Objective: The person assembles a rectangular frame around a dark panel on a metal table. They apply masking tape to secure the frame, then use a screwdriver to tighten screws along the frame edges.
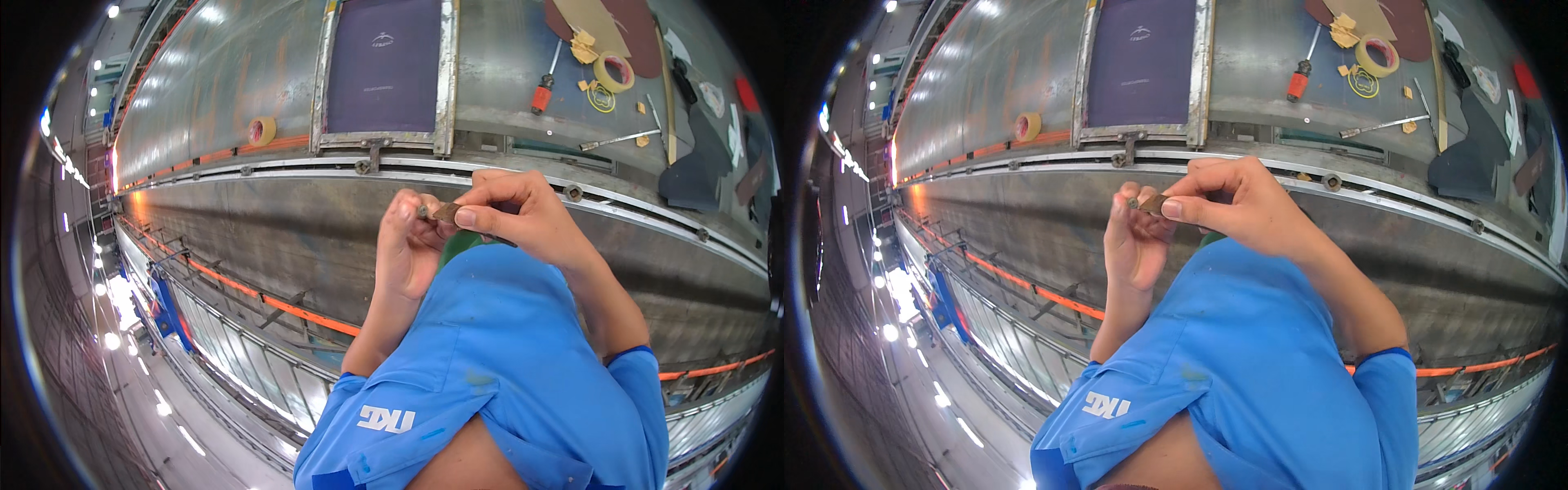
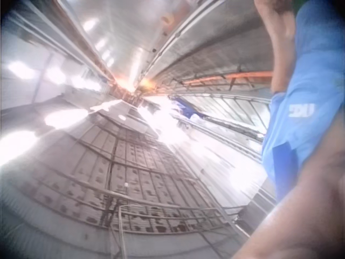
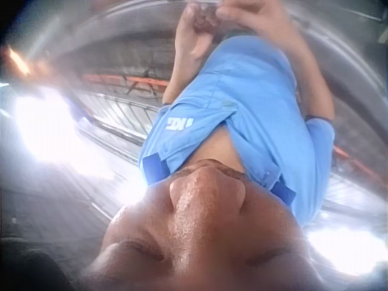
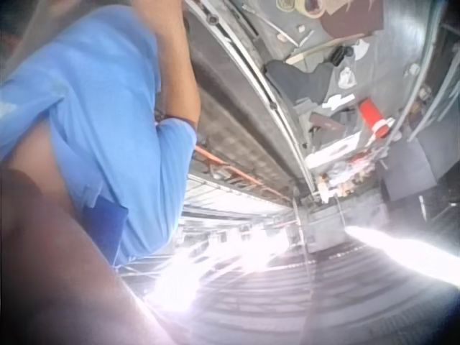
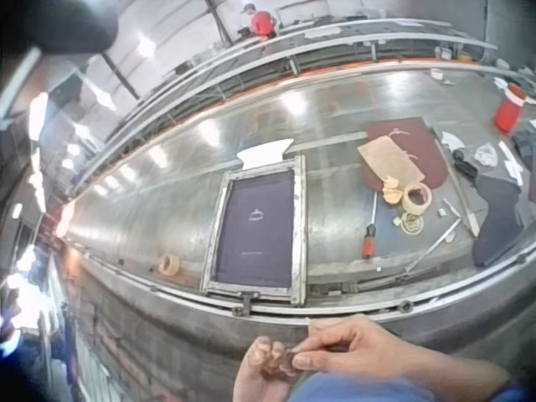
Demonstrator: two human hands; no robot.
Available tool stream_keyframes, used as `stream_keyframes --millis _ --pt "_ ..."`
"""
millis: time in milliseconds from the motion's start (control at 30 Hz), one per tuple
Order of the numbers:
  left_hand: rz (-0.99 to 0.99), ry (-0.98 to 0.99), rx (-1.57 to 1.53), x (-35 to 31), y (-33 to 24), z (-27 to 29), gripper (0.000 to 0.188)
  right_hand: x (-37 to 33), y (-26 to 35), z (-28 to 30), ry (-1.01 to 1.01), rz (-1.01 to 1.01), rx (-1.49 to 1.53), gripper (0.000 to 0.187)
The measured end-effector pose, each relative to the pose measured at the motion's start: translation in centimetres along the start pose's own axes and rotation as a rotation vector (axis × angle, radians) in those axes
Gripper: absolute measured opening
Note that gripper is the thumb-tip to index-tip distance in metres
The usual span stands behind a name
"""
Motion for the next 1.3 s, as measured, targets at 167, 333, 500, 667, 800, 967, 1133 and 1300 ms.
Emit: stream_keyframes --millis 167,333,500,667,800,967,1133,1300 --pt "-1.109 0.134 1.272 -7.5 -7.4 -2.3 0.024 -0.6 -3.3 -3.6 -0.035 -0.011 -0.073 0.023" --pt "-1.215 0.089 1.819 -12.5 -9.6 -0.3 0.023 -1.4 -6.5 -6.6 -0.032 -0.191 -0.109 0.024" --pt "-0.810 -0.230 0.770 -15.4 -10.0 7.5 0.021 -1.7 -7.2 -10.7 0.036 0.146 -0.351 0.016" --pt "-0.422 -0.170 -0.055 -15.8 -6.6 11.0 0.017 -2.1 -7.0 -17.3 0.160 0.474 -0.651 0.016" --pt "-0.398 -0.152 -0.190 -17.1 -6.5 11.2 0.016 -2.1 -7.8 -19.9 0.205 0.555 -0.726 0.017" --pt "-0.414 -0.158 -0.221 -18.0 -6.5 11.8 0.016 -2.4 -7.9 -21.6 0.227 0.581 -0.781 0.017" --pt "-0.455 -0.145 -0.186 -18.3 -6.7 11.7 0.015 -2.7 -8.0 -22.2 0.253 0.604 -0.806 0.019" --pt "-0.471 -0.154 -0.161 -18.2 -6.7 11.5 0.014 -3.1 -7.9 -22.0 0.240 0.623 -0.835 0.020"
Point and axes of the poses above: each hand's wrist, its own x-axis towards the middle knuckle, its own z-axis out of the back of the hand, y = z × x, the point moved 7 cm from there along x, towards the middle knuckle, and after that the axes turned 12 degrees about x, right-handed, at the moved point
